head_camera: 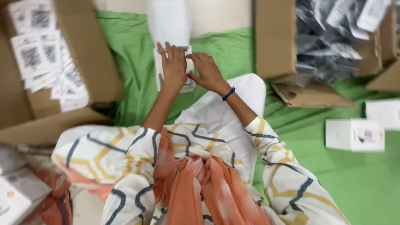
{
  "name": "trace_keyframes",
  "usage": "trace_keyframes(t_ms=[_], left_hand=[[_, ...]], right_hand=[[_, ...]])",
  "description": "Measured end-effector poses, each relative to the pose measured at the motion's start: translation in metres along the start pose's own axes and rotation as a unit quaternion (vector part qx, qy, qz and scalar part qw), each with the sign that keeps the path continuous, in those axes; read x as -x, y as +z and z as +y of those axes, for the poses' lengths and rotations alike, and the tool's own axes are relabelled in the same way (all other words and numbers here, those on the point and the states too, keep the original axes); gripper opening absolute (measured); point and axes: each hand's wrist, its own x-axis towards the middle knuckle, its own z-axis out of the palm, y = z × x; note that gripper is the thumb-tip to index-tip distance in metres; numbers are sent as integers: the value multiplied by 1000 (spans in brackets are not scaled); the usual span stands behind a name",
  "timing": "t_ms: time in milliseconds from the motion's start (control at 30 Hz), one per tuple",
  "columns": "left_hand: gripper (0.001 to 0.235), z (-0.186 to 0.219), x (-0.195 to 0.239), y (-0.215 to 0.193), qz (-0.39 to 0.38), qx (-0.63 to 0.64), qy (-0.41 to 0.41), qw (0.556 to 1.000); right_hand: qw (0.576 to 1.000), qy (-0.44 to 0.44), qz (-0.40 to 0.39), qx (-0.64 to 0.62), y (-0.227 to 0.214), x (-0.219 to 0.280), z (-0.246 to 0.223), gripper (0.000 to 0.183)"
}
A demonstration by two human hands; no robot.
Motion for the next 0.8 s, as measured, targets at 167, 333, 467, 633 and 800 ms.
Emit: trace_keyframes(t_ms=[167,333,467,633,800], left_hand=[[73,136,-62,-88,143,262,166,940],[61,270,-140,-99,147,377,265,875],[54,304,-172,-97,43,247,226,941],[65,293,-164,-87,13,241,174,955],[88,248,-124,-96,224,418,175,863]], right_hand=[[949,135,267,100,-111,90,62,24],[883,216,337,244,-188,141,195,23],[907,125,225,333,-199,130,260,43],[868,77,127,475,-186,127,294,42],[913,57,156,374,-249,127,228,37]])
